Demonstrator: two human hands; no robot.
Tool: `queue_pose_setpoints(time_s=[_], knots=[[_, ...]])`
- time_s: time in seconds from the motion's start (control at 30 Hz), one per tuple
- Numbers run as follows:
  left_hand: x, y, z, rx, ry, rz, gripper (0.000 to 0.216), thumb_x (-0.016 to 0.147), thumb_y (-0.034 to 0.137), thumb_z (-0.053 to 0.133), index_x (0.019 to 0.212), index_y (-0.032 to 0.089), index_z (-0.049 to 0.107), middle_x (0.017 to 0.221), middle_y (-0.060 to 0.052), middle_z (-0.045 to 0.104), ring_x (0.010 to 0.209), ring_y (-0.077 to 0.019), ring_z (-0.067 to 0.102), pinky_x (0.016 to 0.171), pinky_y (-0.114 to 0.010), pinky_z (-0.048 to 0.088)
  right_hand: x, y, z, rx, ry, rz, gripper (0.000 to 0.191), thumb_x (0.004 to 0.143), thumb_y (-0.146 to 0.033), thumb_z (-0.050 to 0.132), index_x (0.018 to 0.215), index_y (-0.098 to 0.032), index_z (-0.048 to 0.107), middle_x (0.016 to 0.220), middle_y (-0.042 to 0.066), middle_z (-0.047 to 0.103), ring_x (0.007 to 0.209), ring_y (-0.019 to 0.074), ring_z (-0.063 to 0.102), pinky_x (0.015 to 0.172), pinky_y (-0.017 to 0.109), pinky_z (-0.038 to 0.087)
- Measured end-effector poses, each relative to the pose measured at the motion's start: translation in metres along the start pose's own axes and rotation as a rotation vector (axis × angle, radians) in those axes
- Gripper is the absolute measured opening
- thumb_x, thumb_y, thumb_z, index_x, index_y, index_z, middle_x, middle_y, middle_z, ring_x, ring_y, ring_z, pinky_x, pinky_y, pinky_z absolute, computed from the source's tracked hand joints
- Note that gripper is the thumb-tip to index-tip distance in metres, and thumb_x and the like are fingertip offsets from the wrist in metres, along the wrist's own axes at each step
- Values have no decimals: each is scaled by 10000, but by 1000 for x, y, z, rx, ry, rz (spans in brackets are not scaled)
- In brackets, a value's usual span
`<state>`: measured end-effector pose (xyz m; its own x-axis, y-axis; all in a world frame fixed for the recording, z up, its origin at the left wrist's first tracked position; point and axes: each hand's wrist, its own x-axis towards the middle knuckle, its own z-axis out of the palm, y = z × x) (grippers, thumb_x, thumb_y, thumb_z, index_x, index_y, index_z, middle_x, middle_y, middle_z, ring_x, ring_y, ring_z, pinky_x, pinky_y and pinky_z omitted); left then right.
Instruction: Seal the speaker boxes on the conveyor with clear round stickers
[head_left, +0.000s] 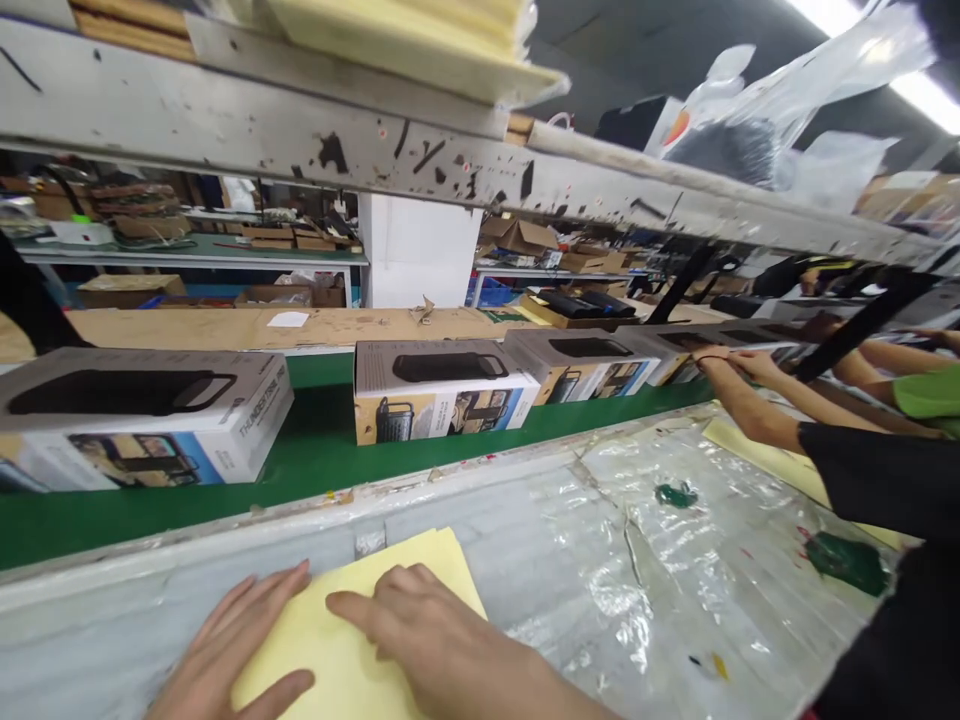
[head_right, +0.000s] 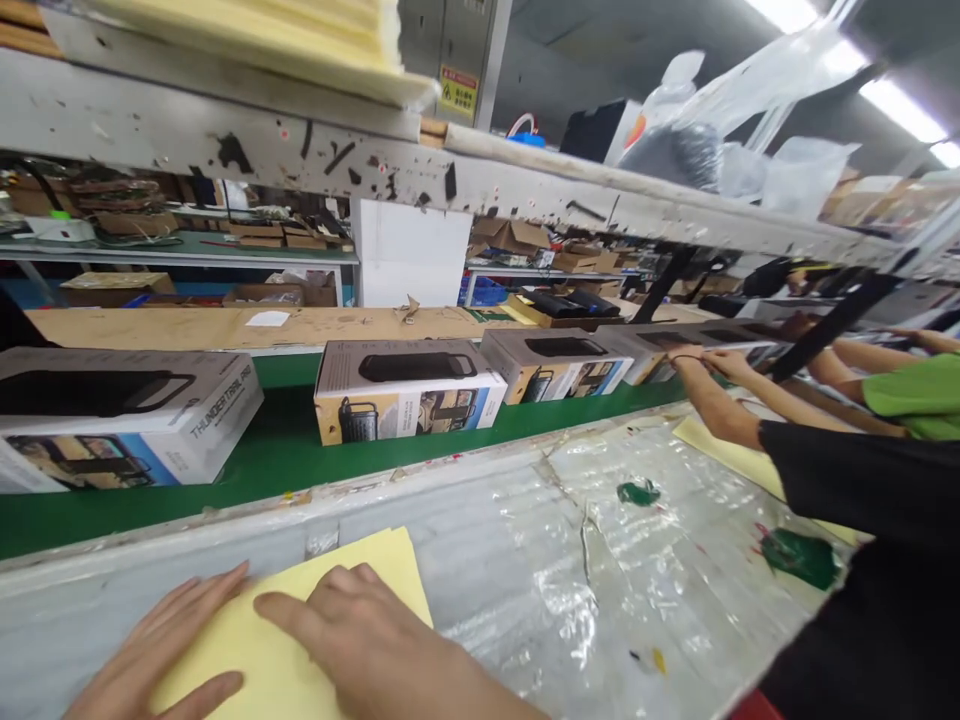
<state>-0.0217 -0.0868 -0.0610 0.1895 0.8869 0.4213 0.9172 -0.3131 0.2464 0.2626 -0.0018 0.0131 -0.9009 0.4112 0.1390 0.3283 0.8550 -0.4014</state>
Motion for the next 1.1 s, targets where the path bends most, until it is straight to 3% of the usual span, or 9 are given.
queue_pose_setpoints(time_s=[0.07,0.27,0.53,0.73,0.87,1.03,1.1], knots=[[2,8,-7,-10,-38,-36,740,928,508,646,1584,417,317,1493,14,571,1335,-301,581,1054,-416,565,1,-4,-6,29,-7,22,807,830,55,504,1549,-259,316,1084,60,634,1061,218,534,960,298,439],[13,23,-25,-83,-152,-95,639,968,471,618,1559,370,397,1502,-16,562,1389,-307,520,1145,-471,475,4,-7,-2,78,-30,28,763,817,116,462,1506,-200,377,1067,82,648,1030,244,526,925,347,436],[18,30,-33,-159,-262,-143,671,993,481,595,1591,342,324,1514,-35,548,1422,-298,472,1222,-515,348,1,-3,0,216,-18,86,723,813,164,484,1440,-193,445,1113,95,609,1061,242,544,908,346,472],[19,31,-34,-186,-276,-134,679,997,500,593,1591,327,314,1551,-51,505,1427,-291,464,1246,-513,294,0,0,7,205,-27,88,680,829,151,466,1406,-209,461,1014,67,594,998,240,556,874,361,502],[20,32,-34,-221,-273,-124,704,1001,467,604,1603,349,258,1525,-47,533,1417,-275,475,1249,-529,274,-3,1,10,167,51,70,707,870,99,527,1470,-251,396,1199,108,581,1103,258,562,917,375,518],[19,33,-32,-211,-245,-99,733,990,460,629,1606,337,251,1507,-64,550,1415,-283,474,1234,-518,297,-4,-4,7,11,84,-102,645,930,69,432,1503,-212,339,1091,116,643,1050,275,584,889,421,514],[17,33,-31,-192,-233,-77,724,999,462,614,1606,325,243,1500,-66,556,1405,-268,485,1233,-505,290,-3,-3,8,38,82,-103,671,907,98,389,1494,-222,336,1068,108,648,1048,275,584,877,426,512]])
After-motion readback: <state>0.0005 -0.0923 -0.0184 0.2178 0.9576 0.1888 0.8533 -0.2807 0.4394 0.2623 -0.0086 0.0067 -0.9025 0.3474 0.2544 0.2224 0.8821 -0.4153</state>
